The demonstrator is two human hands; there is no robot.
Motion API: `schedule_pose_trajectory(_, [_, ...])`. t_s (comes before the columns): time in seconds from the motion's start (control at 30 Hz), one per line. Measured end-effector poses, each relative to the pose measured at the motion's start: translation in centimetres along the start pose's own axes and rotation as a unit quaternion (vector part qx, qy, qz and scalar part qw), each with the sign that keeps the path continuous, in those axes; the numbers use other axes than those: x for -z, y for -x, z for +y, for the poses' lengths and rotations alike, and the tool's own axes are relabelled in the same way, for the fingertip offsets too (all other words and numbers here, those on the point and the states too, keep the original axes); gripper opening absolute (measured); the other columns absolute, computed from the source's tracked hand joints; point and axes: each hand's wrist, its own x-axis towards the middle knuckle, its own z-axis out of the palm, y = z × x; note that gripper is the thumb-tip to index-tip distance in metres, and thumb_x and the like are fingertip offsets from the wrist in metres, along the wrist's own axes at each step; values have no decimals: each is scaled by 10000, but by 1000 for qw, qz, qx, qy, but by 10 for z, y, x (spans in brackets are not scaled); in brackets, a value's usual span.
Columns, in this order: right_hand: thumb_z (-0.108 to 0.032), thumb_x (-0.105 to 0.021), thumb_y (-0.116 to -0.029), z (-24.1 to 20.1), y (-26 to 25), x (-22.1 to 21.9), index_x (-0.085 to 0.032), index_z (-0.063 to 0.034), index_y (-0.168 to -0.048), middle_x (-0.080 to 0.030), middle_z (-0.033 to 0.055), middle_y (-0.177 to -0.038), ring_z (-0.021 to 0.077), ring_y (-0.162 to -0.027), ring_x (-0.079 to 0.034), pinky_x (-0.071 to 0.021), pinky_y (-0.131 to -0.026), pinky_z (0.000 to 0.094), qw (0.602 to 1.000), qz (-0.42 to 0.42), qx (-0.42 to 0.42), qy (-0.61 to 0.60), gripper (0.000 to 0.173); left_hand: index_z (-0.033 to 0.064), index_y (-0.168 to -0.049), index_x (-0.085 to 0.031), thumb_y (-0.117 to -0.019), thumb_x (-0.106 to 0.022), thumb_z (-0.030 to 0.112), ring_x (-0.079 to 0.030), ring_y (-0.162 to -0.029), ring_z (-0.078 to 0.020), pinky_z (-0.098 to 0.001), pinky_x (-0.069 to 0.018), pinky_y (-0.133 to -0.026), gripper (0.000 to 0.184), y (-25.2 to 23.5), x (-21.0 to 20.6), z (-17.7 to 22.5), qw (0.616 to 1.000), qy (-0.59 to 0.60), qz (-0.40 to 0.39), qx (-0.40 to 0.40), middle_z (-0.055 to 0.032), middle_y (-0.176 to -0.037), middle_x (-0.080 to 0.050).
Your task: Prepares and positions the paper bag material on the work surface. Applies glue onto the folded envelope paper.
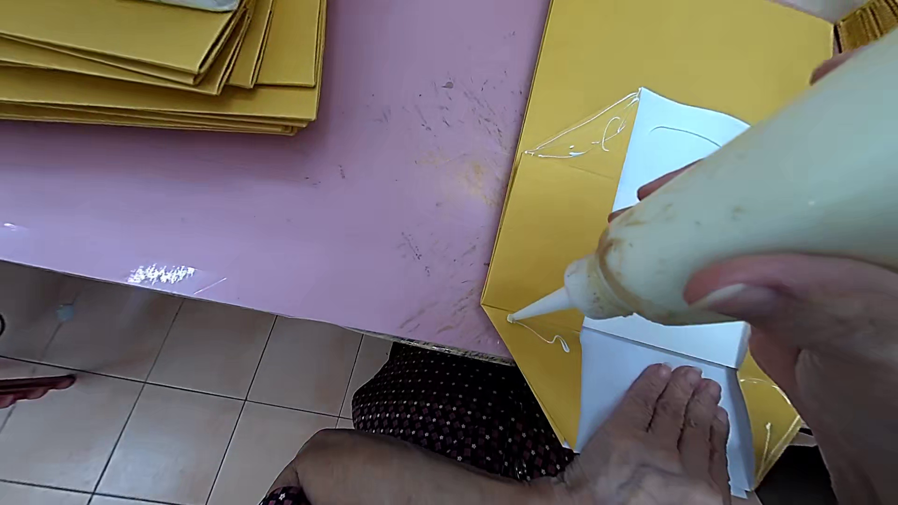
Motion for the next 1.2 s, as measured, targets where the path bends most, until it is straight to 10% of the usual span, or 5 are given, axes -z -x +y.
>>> schedule_pose_trajectory(0.3, [-325,-896,-762,-4,-9,-16,-572,-76,-1241,-700,-17,-1105,114,-1021,-706,-620,-866,268,999,-31,1,-38,630,-2,-1235,-710,-994,-466,-5,-631,-1268,-270,-371,-411,-1110,343,0,4,0,1000,-15,-2,8,-133,-1265,-718])
schedule_pose_trajectory(0.8, [-384,-912,-721,-12,10,2,-511,9,-1338,-688,60,-1149,191,-1029,-708,-635,-838,327,999,-29,-19,-15,834,-28,-1261,-690,-1002,-459,9,-604,-1305,-291,-390,-391,-1137,349,-2,10,3,999,0,-44,9,-160,-1313,-688])
schedule_pose_trajectory(1.03, [-345,-916,-718,-23,29,14,-457,23,-1385,-681,90,-1195,230,-1051,-713,-645,-840,348,998,-35,-41,-17,890,20,-1029,-777,-940,-529,-3,-709,-1076,-221,-318,-488,-974,265,0,6,3,999,-28,27,10,-104,-1085,-770])
schedule_pose_trajectory(1.2, [-394,-874,-741,-32,42,21,-590,-44,-1246,-690,-40,-1139,81,-1043,-689,-599,-851,225,987,-74,-144,-8,678,52,-919,-789,-916,-535,-4,-731,-1016,-181,-287,-517,-843,260,1,8,4,998,-46,42,6,-87,-1014,-783])
